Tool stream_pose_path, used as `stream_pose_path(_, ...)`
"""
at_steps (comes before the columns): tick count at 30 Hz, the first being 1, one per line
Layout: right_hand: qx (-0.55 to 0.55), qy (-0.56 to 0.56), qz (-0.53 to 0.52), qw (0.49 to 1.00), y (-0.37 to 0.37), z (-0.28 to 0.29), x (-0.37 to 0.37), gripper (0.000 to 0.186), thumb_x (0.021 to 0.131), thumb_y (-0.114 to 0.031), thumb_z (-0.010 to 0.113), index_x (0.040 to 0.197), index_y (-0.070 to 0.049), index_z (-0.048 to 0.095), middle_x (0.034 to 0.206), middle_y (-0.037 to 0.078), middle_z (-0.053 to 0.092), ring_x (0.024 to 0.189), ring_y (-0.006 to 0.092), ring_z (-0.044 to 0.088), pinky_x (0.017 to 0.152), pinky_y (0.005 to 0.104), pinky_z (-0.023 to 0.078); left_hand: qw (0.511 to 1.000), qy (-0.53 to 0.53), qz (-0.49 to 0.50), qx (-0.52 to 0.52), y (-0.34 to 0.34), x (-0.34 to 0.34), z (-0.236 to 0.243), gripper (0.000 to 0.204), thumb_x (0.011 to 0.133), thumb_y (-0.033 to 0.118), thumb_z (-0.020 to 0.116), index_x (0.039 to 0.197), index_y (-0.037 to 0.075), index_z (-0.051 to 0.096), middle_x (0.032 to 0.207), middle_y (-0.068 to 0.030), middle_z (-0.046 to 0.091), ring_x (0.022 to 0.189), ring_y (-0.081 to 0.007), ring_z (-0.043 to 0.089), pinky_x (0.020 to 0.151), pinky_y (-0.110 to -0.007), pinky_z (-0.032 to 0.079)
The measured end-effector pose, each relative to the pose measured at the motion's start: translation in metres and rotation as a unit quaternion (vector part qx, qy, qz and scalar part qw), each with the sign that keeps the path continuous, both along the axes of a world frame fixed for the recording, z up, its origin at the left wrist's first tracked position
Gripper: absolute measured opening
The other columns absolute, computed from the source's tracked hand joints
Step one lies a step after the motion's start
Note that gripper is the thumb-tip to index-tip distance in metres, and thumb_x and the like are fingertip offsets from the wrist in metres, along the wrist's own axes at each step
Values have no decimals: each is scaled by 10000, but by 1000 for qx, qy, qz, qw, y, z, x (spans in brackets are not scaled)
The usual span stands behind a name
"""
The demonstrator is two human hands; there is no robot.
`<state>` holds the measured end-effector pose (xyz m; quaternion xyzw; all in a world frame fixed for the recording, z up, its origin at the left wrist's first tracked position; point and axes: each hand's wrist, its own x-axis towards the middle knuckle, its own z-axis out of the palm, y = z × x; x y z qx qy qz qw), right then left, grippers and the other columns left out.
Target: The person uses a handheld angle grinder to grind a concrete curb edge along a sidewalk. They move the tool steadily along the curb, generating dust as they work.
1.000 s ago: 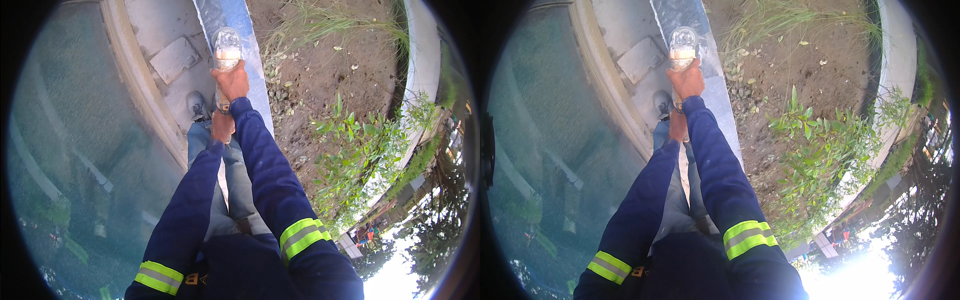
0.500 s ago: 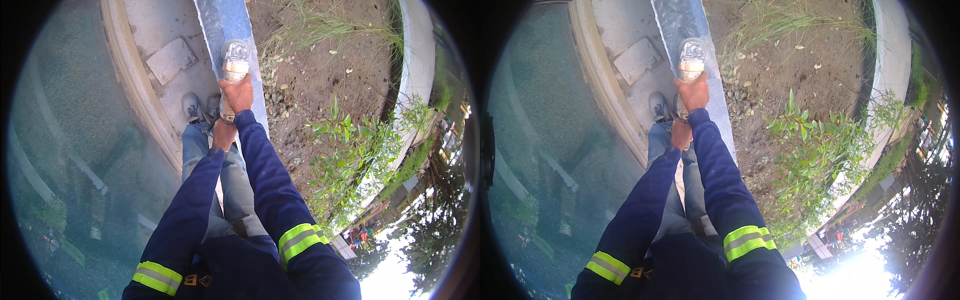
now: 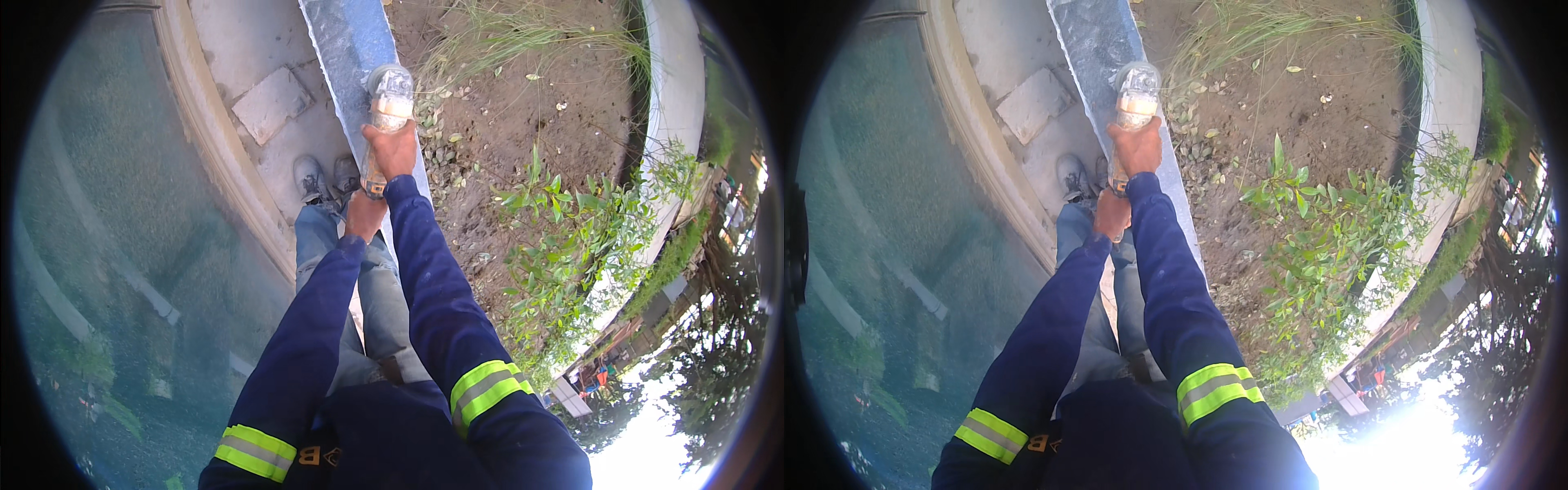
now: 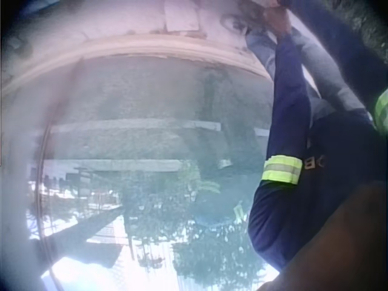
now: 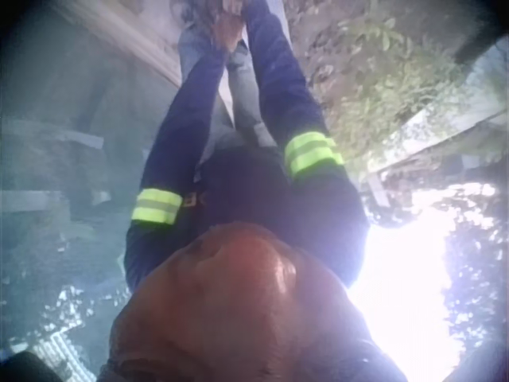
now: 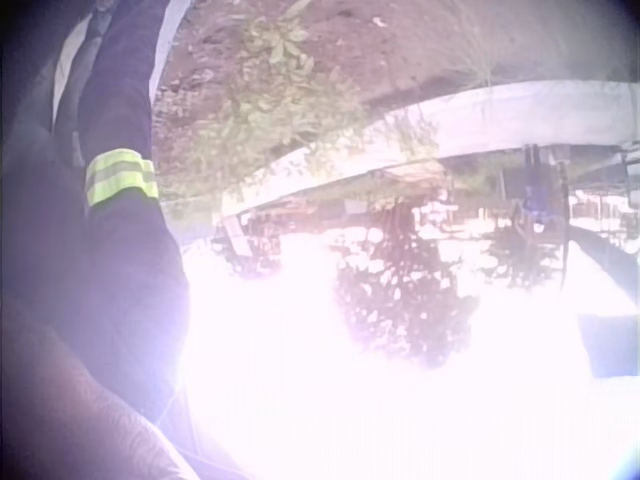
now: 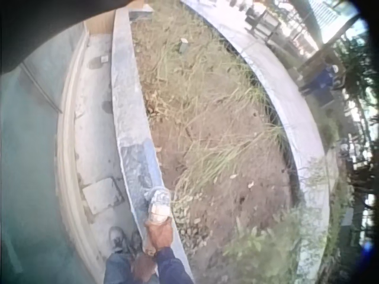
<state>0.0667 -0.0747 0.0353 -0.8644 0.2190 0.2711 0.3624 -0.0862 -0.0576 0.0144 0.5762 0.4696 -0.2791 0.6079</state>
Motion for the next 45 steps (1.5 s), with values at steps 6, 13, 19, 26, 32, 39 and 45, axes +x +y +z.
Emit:
stream_pose_path(6,-16,20,39,999,11,4,-33,924,708,-446,895,1356,85,504,1115,326,742,1062,484,732,949,522,564,997,54,52,-15,7,-26,22,384,896,332,804,897,-38,702,651,-98,670,492,-210,652,461,-386,475)
stream_pose_path(13,-14,-28,34,999,18,-11,8,826,699,-434,874,1283,32,521,1123,314,739,1067,483,726,958,532,558,998,-30,59,-22,19,15,14,386,906,331,796,826,-30,685,608,-68,637,476,-179,629,453,-375,463)
stream_pose_path(19,-3,-14,-6,1000,-12,-5,3,866,708,-436,896,1308,69,529,1133,299,742,1055,445,739,950,500,562,998,33,-39,21,1,17,18,391,891,334,790,909,-50,719,675,-90,683,537,-219,672,491,-412,510)
stream_pose_path(26,1,27,48,998,11,8,-29,828,721,-424,876,1313,35,522,1112,328,739,1065,496,724,958,536,558,996,-35,80,36,1,-20,35,259,908,211,741,836,-31,683,608,-91,641,474,-212,643,429,-385,462)
stream_pose_path(32,4,-10,55,998,38,1,26,814,714,-410,877,1291,44,525,1125,322,737,1065,487,726,970,528,559,993,-87,76,38,30,33,14,245,907,181,704,782,-24,658,590,-89,626,448,-213,624,424,-386,455)
stream_pose_path(39,12,-24,38,999,28,-10,75,852,692,-412,893,1311,43,524,1157,305,737,1094,456,729,979,511,562,997,-55,28,50,25,82,7,384,890,303,744,756,-46,660,578,-110,626,456,-238,631,464,-409,494)
stream_pose_path(45,7,-16,8,1000,-12,-7,29,859,705,-450,885,1314,37,527,1162,310,733,1100,467,723,974,523,555,999,15,-37,9,2,36,5,409,879,325,775,877,-78,706,655,-148,681,510,-270,672,487,-413,513)
